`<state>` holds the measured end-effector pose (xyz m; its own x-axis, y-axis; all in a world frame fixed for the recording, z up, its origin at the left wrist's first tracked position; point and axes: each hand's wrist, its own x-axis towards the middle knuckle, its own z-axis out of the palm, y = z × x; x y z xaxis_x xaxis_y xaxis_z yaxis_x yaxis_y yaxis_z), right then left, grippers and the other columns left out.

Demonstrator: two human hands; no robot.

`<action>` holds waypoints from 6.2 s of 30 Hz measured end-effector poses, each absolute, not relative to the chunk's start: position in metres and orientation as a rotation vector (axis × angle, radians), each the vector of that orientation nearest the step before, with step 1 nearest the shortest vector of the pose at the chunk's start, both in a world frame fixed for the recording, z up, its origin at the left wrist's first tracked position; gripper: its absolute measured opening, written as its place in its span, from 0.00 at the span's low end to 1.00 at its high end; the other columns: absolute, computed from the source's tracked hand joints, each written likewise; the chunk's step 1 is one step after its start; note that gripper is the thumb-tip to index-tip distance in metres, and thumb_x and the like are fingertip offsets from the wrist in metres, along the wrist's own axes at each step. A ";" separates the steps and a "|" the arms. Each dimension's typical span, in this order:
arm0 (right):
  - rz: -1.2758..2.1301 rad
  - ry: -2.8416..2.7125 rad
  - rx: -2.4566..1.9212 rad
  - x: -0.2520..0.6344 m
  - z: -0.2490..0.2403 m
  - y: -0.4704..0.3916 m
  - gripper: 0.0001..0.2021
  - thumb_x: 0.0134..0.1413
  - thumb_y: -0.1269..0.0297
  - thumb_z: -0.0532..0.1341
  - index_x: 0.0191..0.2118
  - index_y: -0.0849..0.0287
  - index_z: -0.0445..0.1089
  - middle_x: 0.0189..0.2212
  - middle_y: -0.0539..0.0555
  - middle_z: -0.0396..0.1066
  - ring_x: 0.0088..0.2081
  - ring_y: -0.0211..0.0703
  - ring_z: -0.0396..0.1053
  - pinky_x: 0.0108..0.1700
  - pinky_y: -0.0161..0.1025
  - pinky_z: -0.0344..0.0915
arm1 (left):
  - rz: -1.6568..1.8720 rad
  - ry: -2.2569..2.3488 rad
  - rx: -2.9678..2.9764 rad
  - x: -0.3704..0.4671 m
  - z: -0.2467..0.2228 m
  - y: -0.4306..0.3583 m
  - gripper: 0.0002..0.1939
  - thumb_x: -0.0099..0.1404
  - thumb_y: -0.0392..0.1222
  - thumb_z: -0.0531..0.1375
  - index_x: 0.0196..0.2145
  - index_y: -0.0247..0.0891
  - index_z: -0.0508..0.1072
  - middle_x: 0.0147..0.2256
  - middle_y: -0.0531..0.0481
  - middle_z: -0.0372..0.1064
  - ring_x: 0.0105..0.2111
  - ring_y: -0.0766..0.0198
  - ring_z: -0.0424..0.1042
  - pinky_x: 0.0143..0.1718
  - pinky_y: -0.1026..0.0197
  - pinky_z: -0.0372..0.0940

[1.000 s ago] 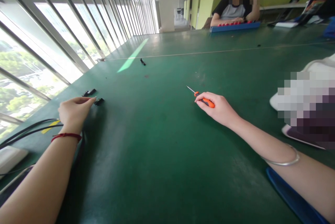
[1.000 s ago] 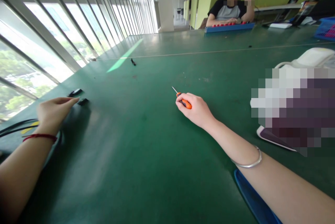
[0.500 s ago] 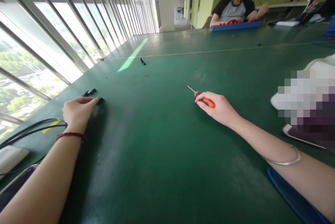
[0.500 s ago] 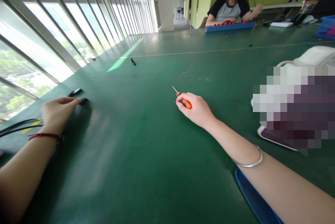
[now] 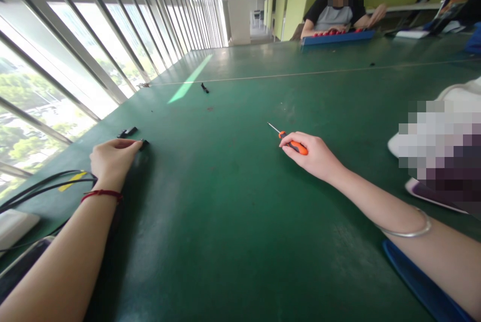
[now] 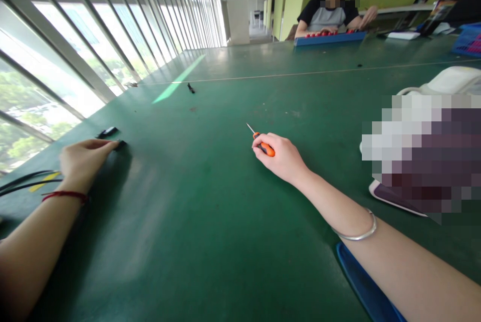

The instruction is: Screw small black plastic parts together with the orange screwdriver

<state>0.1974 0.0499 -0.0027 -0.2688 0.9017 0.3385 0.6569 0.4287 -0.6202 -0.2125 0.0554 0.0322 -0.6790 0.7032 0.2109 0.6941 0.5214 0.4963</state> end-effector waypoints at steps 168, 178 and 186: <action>0.060 -1.620 -0.985 0.175 0.010 0.004 0.09 0.45 0.70 0.64 0.33 0.53 0.65 0.19 0.46 0.62 0.22 0.38 0.62 0.29 0.41 0.62 | 0.884 1.246 2.396 0.007 0.001 0.075 0.08 0.57 0.34 0.56 0.33 0.38 0.74 0.34 0.52 0.74 0.35 0.63 0.71 0.38 0.63 0.67; 0.124 -1.544 -0.946 0.176 0.008 0.005 0.17 0.42 0.72 0.65 0.40 0.52 0.63 0.25 0.48 0.62 0.25 0.39 0.63 0.28 0.40 0.64 | 0.887 1.251 2.389 0.007 0.000 0.075 0.08 0.56 0.34 0.56 0.34 0.38 0.74 0.34 0.52 0.74 0.34 0.64 0.72 0.38 0.63 0.67; 0.099 -1.487 -0.936 0.174 0.009 0.006 0.16 0.43 0.73 0.64 0.40 0.52 0.63 0.30 0.50 0.64 0.27 0.39 0.66 0.28 0.40 0.65 | 0.878 1.250 2.401 0.007 0.001 0.076 0.08 0.57 0.34 0.56 0.33 0.38 0.74 0.34 0.52 0.74 0.34 0.64 0.72 0.38 0.63 0.67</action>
